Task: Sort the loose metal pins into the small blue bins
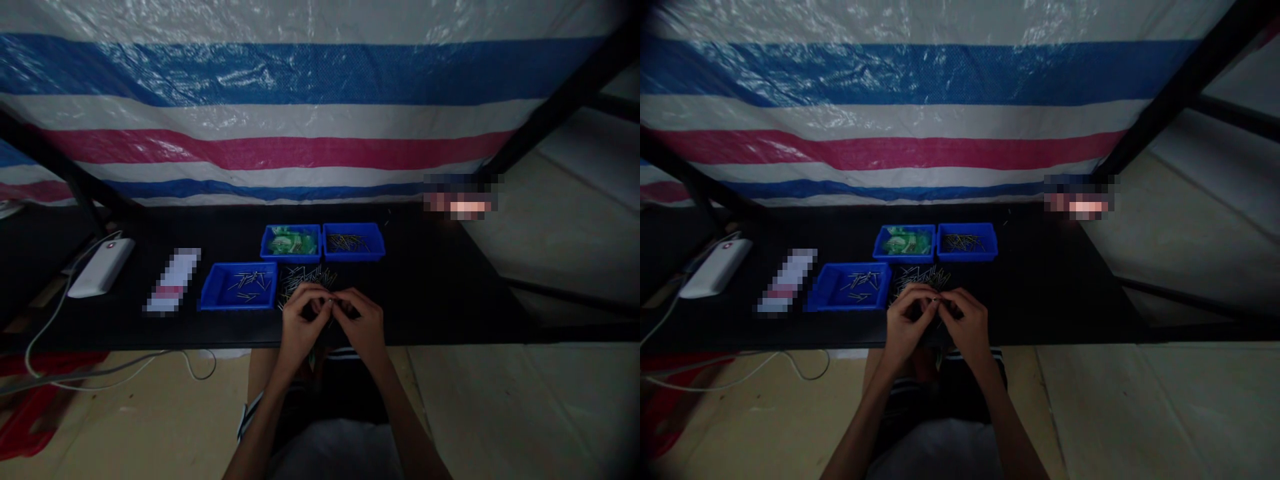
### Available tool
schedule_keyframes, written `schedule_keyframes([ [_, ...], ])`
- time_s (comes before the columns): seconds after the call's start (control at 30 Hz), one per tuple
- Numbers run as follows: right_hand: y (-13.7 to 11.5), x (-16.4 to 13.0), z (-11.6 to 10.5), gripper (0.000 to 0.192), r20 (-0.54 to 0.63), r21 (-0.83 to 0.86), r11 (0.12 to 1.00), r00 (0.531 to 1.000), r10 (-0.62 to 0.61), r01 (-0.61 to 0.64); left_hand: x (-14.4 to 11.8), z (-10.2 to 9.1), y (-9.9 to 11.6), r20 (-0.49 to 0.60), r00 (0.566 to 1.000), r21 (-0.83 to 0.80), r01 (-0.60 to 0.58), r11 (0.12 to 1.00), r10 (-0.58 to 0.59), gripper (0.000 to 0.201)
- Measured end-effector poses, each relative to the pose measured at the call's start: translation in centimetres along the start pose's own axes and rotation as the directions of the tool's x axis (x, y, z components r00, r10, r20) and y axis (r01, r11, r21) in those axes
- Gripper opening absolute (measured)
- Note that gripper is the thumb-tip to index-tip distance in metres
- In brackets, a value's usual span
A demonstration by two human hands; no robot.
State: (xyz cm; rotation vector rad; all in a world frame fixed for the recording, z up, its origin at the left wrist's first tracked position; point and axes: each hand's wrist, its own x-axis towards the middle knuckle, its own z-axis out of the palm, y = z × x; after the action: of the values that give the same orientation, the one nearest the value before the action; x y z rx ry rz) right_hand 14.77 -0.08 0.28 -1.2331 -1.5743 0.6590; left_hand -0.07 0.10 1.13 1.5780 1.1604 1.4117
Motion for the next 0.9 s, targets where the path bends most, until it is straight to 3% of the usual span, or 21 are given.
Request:
schedule_keyframes([
  [0.4, -0.6, 0.0, 0.0, 0.008, 0.008, 0.030, 0.999, 0.999, -0.032, 0.031, -0.4, 0.0, -0.6, -0.116, 0.993, -0.027, 0.015, 1.000, -0.018, 0.012],
  [0.5, -0.9, 2.1, -0.8, 0.008, -0.080, -0.057, 0.996, 0.994, -0.072, 0.067, -0.4, 0.2, -0.8, -0.159, 0.983, -0.075, 0.076, 0.994, -0.088, 0.021],
  [0.63, -1.2, 7.4, -2.6, 0.013, -0.253, -0.320, 0.947, 0.962, -0.105, 0.020, -0.5, 0.3, -1.1, -0.140, 0.984, -0.025, 0.105, 0.994, -0.107, 0.018],
  [0.77, -1.4, 10.2, -4.4, 0.018, -0.158, -0.571, 0.821, 0.983, -0.097, -0.011, -0.6, 0.4, -1.3, -0.164, 0.973, -0.024, 0.164, 0.986, -0.166, 0.024],
  [0.87, -1.2, 8.1, -5.1, 0.018, -0.111, -0.541, 0.840, 0.986, -0.122, 0.043, -0.6, 0.4, -1.3, -0.173, 0.966, -0.061, 0.184, 0.981, -0.192, 0.025],
  [0.9, -1.0, 6.8, -5.1, 0.016, -0.048, -0.497, 0.864, 0.992, -0.114, 0.076, -0.6, 0.4, -1.2, -0.168, 0.966, -0.063, 0.187, 0.980, -0.195, 0.025],
])
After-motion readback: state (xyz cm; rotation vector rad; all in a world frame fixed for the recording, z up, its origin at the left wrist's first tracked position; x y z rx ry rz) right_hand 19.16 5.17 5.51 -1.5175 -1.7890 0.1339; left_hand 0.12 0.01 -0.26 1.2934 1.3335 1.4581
